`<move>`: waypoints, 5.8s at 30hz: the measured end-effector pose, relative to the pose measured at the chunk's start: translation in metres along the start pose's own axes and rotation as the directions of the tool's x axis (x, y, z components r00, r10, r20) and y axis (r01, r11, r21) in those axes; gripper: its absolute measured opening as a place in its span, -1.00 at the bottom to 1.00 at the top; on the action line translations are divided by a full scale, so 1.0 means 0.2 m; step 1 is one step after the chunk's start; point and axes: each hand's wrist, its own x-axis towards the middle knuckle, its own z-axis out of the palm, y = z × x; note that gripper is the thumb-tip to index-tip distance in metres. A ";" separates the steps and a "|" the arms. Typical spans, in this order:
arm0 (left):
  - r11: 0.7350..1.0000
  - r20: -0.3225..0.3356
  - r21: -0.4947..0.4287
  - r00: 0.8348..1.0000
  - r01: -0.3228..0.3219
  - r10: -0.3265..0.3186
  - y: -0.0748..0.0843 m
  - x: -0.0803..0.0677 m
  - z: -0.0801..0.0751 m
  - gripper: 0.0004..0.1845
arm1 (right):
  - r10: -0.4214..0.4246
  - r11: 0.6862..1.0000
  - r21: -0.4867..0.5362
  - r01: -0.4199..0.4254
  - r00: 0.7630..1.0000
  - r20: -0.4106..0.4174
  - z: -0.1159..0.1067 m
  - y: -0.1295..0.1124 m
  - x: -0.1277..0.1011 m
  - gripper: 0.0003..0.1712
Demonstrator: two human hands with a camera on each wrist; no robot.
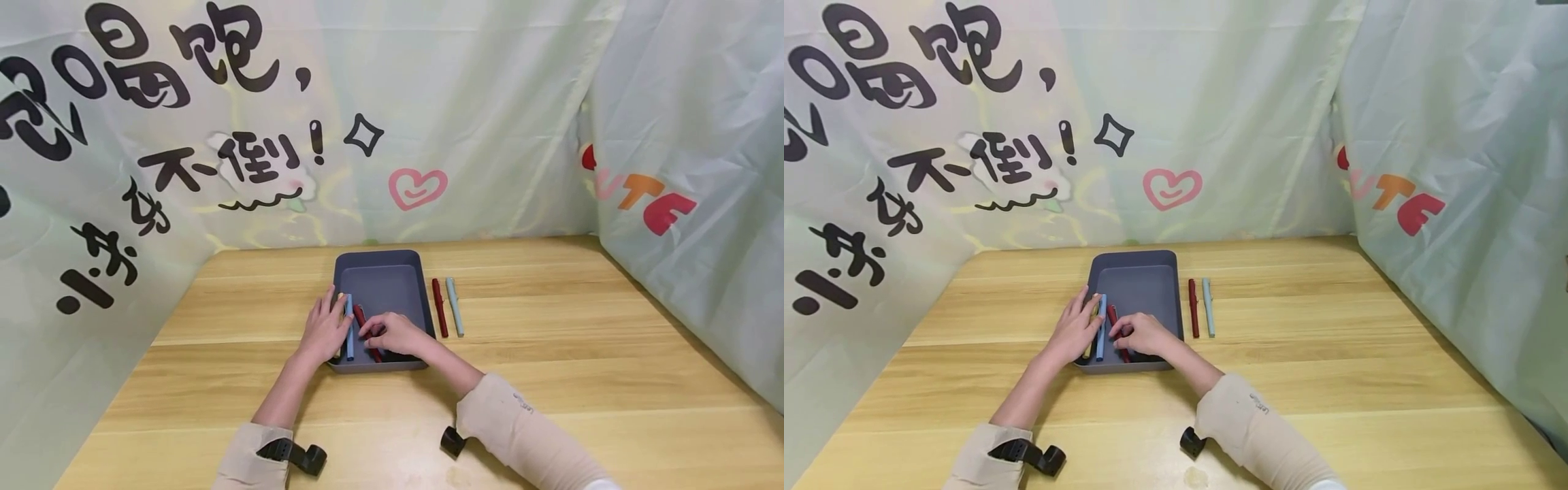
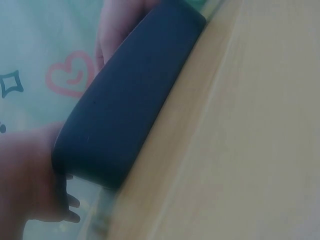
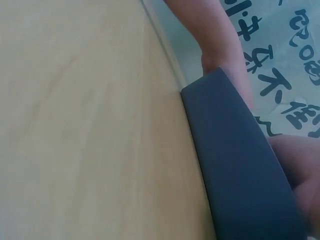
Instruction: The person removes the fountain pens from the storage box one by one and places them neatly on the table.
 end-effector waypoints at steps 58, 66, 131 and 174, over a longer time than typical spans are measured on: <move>0.995 0.038 -0.053 0.996 0.082 -0.080 0.00 0.01 0.00 -0.25 | 0.165 0.890 0.406 -0.209 0.976 0.141 -0.05 0.03 -0.02 -0.65; 0.994 0.037 -0.052 0.995 0.093 -0.091 0.00 0.01 0.00 -0.25 | 0.150 0.908 0.383 -0.172 0.985 0.088 -0.09 0.02 -0.03 -0.66; 0.995 0.033 -0.054 0.996 0.079 -0.077 0.01 0.00 -0.01 -0.25 | 0.251 0.915 0.367 -0.171 0.951 -0.182 -0.58 0.36 -0.39 -0.55; 0.996 0.032 -0.050 0.996 0.079 -0.078 0.00 0.00 0.00 -0.25 | 0.311 0.923 0.307 -0.232 0.920 -0.238 -0.50 0.55 -0.37 -0.56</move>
